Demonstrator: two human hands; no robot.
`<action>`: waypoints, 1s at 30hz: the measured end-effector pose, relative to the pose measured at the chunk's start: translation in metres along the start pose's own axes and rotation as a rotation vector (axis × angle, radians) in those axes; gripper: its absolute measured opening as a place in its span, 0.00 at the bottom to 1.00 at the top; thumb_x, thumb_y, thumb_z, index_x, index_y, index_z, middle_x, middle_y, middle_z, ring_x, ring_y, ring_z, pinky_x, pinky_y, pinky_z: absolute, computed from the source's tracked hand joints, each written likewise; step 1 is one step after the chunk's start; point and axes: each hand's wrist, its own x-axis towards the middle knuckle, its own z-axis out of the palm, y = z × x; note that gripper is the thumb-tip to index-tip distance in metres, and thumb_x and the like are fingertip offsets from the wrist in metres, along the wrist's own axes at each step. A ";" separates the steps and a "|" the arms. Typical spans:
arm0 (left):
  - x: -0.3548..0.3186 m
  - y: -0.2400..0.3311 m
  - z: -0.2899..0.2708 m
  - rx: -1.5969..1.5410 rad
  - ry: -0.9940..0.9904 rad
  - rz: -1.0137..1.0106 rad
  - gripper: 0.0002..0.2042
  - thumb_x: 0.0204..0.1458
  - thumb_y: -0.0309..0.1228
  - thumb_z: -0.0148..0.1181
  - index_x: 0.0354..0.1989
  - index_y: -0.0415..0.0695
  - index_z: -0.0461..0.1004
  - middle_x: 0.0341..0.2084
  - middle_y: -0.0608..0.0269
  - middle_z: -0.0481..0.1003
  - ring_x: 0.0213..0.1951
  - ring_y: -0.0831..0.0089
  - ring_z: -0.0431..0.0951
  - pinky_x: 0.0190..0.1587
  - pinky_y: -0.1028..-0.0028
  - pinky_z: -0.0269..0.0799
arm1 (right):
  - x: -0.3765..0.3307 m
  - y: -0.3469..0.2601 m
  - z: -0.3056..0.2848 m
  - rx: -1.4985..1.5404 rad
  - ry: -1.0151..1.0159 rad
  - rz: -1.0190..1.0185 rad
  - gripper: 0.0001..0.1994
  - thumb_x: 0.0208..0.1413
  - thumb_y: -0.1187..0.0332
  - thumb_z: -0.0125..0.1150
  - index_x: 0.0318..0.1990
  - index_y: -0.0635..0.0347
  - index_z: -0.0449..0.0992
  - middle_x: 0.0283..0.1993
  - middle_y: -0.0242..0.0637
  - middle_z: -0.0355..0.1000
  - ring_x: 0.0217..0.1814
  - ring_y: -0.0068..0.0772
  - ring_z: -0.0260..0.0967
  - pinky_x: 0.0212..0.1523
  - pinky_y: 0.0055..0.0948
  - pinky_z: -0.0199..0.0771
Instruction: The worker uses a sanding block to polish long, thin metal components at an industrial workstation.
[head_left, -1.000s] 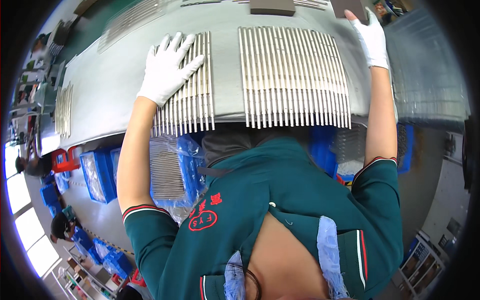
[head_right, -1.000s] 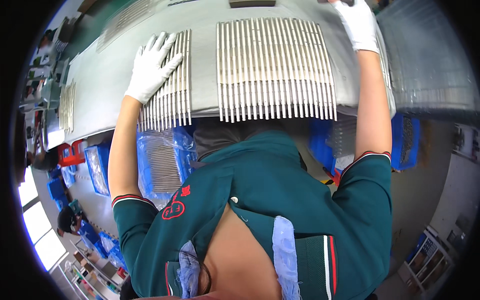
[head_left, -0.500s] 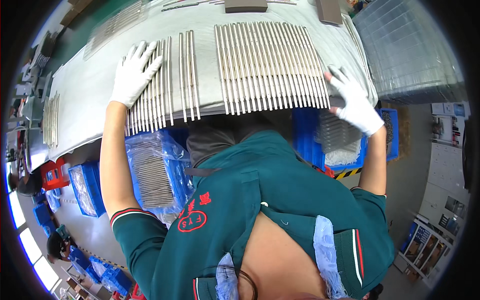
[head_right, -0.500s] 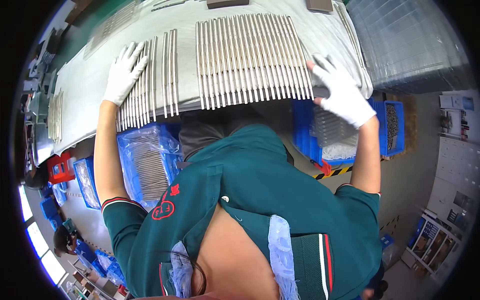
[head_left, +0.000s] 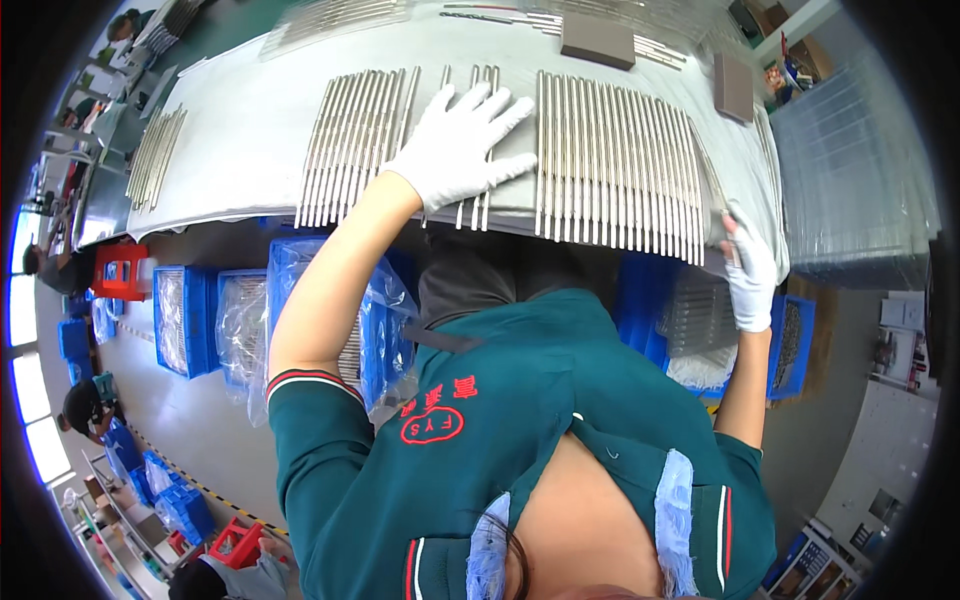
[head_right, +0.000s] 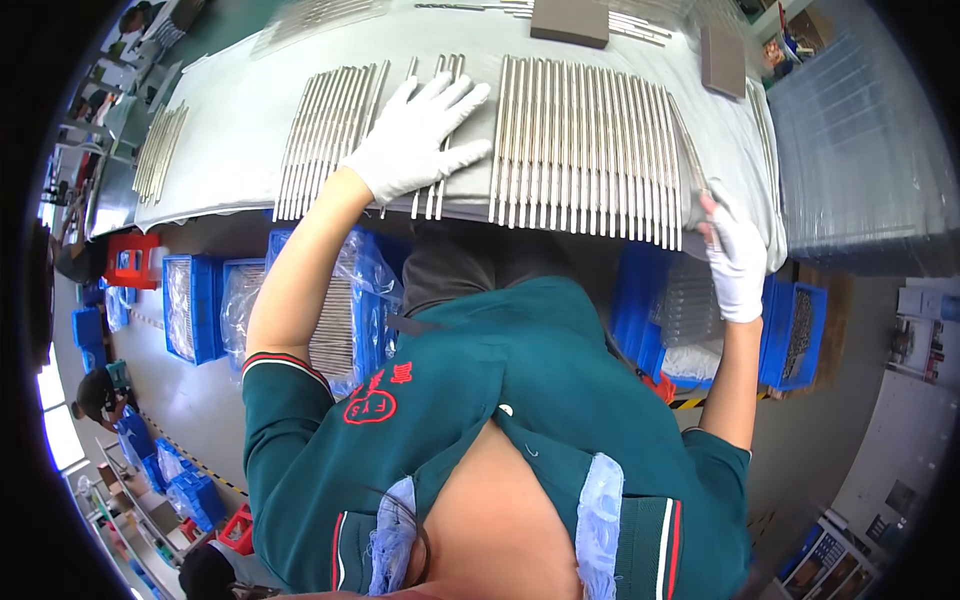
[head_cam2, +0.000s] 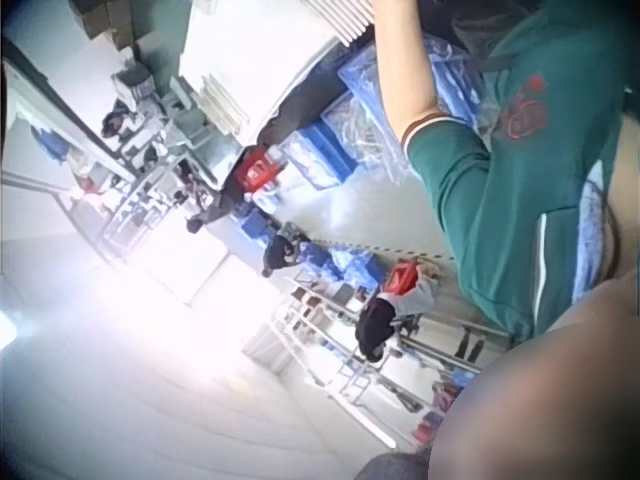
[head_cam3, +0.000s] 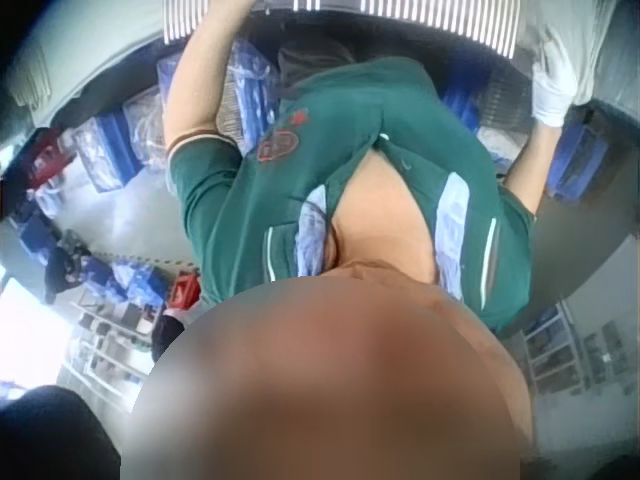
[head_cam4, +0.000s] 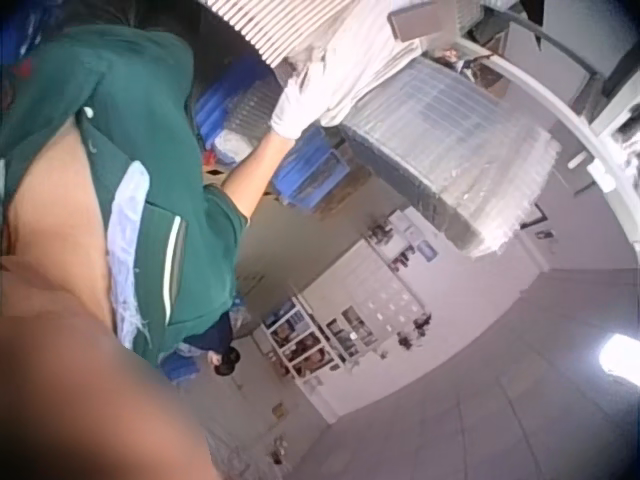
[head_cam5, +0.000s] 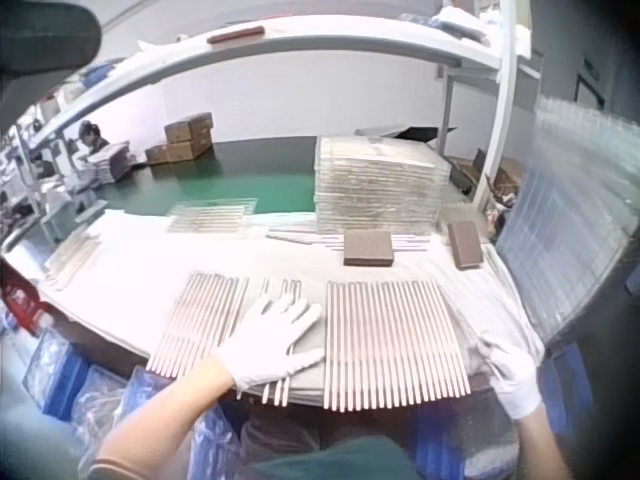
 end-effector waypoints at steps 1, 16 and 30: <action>-0.001 0.002 -0.004 -0.007 -0.004 0.003 0.33 0.61 0.57 0.43 0.69 0.49 0.59 0.67 0.49 0.60 0.69 0.55 0.56 0.70 0.55 0.45 | -0.006 0.004 0.000 0.151 0.102 0.141 0.19 0.55 0.82 0.60 0.55 0.59 0.76 0.59 0.40 0.73 0.61 0.35 0.71 0.60 0.32 0.72; -0.037 0.079 -0.060 -1.008 0.095 -0.197 0.28 0.61 0.47 0.53 0.61 0.37 0.64 0.45 0.55 0.72 0.48 0.66 0.72 0.52 0.70 0.68 | 0.158 -0.116 -0.020 1.141 0.132 0.237 0.20 0.61 0.55 0.61 0.50 0.63 0.72 0.46 0.49 0.77 0.44 0.39 0.80 0.44 0.36 0.83; -0.105 0.121 0.024 -2.203 -0.089 -0.932 0.18 0.68 0.45 0.41 0.38 0.43 0.69 0.10 0.75 0.57 0.08 0.85 0.53 0.09 0.82 0.48 | 0.258 -0.041 0.144 -0.391 -0.086 0.167 0.47 0.45 0.28 0.56 0.70 0.41 0.59 0.76 0.50 0.43 0.77 0.61 0.40 0.67 0.71 0.43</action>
